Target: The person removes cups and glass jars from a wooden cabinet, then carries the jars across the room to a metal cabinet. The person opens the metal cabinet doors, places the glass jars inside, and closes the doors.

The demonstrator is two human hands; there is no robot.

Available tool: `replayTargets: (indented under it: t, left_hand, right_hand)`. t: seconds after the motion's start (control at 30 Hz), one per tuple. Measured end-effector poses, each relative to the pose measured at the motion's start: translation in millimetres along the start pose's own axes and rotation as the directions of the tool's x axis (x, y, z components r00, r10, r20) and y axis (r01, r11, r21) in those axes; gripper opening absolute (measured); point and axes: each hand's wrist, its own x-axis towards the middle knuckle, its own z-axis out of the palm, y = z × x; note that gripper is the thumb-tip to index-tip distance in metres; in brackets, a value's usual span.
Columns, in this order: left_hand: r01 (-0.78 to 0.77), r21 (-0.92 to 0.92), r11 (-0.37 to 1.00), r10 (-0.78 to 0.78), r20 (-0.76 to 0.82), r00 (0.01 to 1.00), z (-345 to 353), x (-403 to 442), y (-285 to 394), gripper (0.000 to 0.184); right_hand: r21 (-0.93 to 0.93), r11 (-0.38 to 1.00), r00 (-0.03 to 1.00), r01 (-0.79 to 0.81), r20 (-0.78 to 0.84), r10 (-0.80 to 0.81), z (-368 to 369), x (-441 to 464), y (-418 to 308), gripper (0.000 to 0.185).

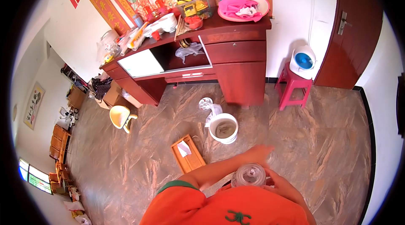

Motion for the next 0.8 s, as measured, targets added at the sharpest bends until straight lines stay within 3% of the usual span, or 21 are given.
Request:
replayTargets:
  t: [0.23, 0.33, 0.47, 0.53, 0.8]
  left_hand:
    - [0.085, -0.018, 0.996, -0.085, 0.009, 0.996, -43, 61, 2, 0.084]
    - [0.008, -0.09, 0.996, -0.013, -0.058, 0.998, -43, 69, -9, 0.082]
    - [0.196, -0.1, 0.976, -0.205, -0.096, 0.974, -49, 60, 5, 0.081]
    - [0.31, -0.131, 0.942, -0.325, -0.112, 0.939, -47, 52, 15, 0.081]
    - [0.348, -0.219, 0.912, -0.4, -0.281, 0.872, -7, 53, 39, 0.081]
  right_hand:
    - [-0.072, 0.997, 0.996, -0.005, 0.085, 0.011, -78, 33, -24, 0.061]
    - [-0.083, 0.996, 0.984, 0.029, 0.18, -0.013, -97, 44, -28, 0.06]
    - [-0.167, 0.985, 0.941, 0.052, 0.338, 0.008, -119, 56, -34, 0.059]
    - [-0.208, 0.967, 0.899, 0.143, 0.437, -0.039, -131, 61, -31, 0.059]
    - [-0.351, 0.908, 0.774, 0.231, 0.632, 0.047, -168, 46, -38, 0.062]
